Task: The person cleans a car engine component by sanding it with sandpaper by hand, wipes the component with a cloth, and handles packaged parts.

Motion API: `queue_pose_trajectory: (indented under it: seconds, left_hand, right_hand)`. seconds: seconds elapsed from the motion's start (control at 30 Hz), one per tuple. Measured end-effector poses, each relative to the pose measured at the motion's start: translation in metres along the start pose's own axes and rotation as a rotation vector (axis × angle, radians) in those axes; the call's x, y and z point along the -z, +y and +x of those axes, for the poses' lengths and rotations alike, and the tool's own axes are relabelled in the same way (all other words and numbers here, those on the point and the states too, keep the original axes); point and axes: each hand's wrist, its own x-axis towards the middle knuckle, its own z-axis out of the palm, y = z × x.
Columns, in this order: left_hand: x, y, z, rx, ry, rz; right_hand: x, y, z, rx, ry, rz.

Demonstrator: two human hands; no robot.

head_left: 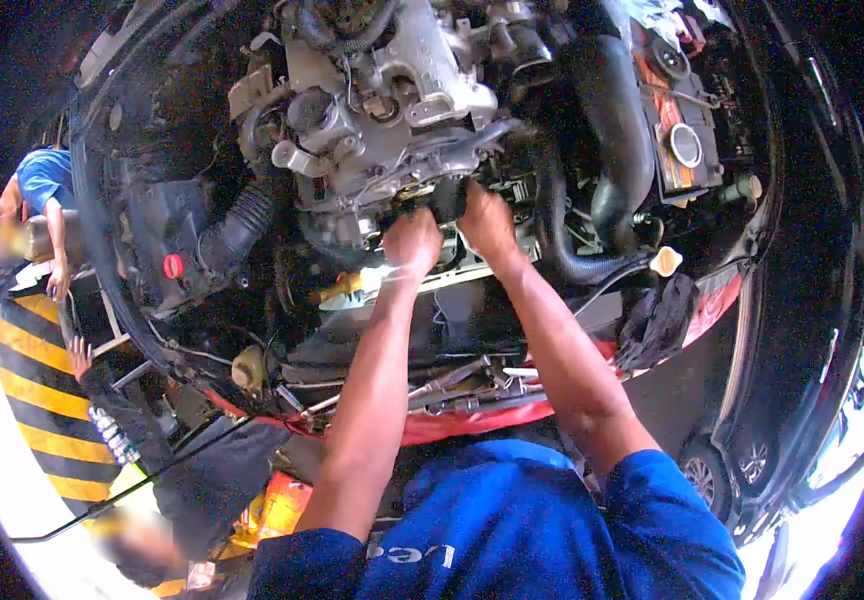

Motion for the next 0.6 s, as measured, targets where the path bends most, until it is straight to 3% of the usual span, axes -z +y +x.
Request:
queue_pose_trajectory:
  seconds: [0.1, 0.2, 0.23, 0.33, 0.37, 0.47, 0.5, 0.6]
  left_hand:
    - [0.008, 0.003, 0.004, -0.038, 0.083, -0.072]
    - [-0.002, -0.005, 0.0, 0.008, -0.066, -0.055]
    - [-0.007, -0.008, 0.002, -0.013, -0.074, -0.002]
    - [-0.003, -0.001, 0.004, -0.12, 0.167, -0.014]
    - [-0.003, -0.001, 0.003, -0.113, 0.145, -0.011]
    - [-0.021, -0.016, 0.0, -0.012, -0.116, 0.008]
    - [-0.017, -0.015, 0.001, 0.011, -0.202, 0.026]
    - [0.011, 0.004, 0.007, -0.063, -0.028, -0.02]
  right_hand:
    - [-0.029, 0.029, 0.001, 0.113, 0.003, 0.314]
    - [-0.003, 0.011, -0.004, 0.081, -0.053, 0.063]
    - [0.003, -0.002, -0.006, 0.064, 0.05, 0.066]
    - [-0.024, 0.025, 0.005, -0.028, -0.086, 0.228]
    - [-0.034, 0.032, 0.001, 0.047, -0.003, 0.199]
    - [0.006, -0.004, -0.006, -0.012, -0.064, -0.015]
    - [0.0, 0.002, -0.007, 0.083, 0.059, -0.018]
    - [-0.017, 0.017, -0.004, 0.004, 0.005, 0.169]
